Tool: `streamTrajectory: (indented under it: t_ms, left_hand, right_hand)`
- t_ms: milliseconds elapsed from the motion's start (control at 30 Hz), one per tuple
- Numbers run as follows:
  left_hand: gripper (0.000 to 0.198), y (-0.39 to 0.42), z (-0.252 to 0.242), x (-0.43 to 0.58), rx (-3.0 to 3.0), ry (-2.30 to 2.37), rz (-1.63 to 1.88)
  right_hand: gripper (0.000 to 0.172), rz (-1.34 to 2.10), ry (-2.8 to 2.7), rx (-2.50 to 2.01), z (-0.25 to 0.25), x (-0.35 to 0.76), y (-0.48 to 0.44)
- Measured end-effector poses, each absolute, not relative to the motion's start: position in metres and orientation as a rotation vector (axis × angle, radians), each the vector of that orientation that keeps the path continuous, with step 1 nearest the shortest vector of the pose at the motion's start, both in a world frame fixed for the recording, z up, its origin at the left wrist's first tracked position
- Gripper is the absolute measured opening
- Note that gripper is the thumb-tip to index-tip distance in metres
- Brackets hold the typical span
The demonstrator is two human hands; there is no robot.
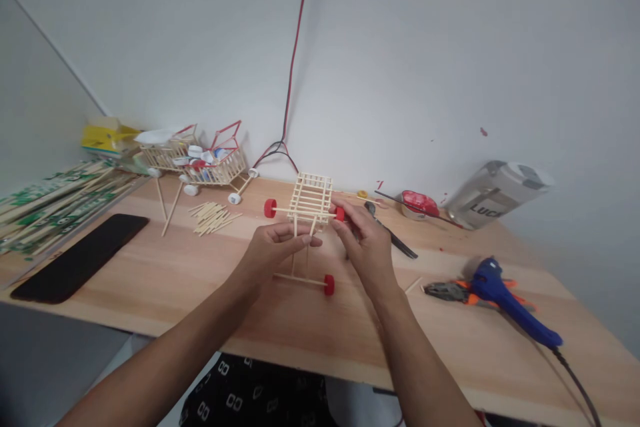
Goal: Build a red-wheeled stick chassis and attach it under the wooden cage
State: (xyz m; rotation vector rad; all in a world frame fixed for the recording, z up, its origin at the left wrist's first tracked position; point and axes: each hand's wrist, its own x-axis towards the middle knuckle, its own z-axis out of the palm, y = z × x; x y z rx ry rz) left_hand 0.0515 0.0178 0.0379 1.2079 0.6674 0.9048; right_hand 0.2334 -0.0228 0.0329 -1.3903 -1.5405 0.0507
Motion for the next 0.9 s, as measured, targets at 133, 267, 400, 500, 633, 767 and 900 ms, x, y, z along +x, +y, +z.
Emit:
streamTrajectory:
  t_ms: [133,267,400,500,633,767,900]
  left_hand:
    - [0.018,0.0177,0.0389,0.0512,1.215,0.667,0.905]
    - [0.020,0.0175,0.0392,0.0510,1.206,0.662,0.902]
    - [0.022,0.0174,0.0383,0.0511,1.202,0.654,0.906]
    - [0.023,0.0176,0.0371,0.0513,1.198,0.659,0.904]
    - [0.022,0.0179,0.0364,0.0512,1.199,0.664,0.905]
    - [0.021,0.0178,0.0371,0.0513,1.195,0.675,0.901]
    - [0.022,0.0178,0.0379,0.0514,1.202,0.667,0.908]
  right_hand:
    - [0.034,0.031,-1.550,-1.394,0.0333,0.2332,-0.0232]
    - [0.035,0.045,-1.544,-1.395,0.0332,0.2334,-0.0230]
    - [0.034,0.020,-1.553,-1.396,0.0326,0.2340,-0.0228]
    - [0.034,0.023,-1.552,-1.382,0.0322,0.2342,-0.0224]
    - [0.034,0.024,-1.553,-1.370,0.0326,0.2337,-0.0223]
    - [0.033,0.011,-1.561,-1.378,0.0333,0.2336,-0.0226]
    - [0.034,0.025,-1.563,-1.372,0.0331,0.2338,-0.0224]
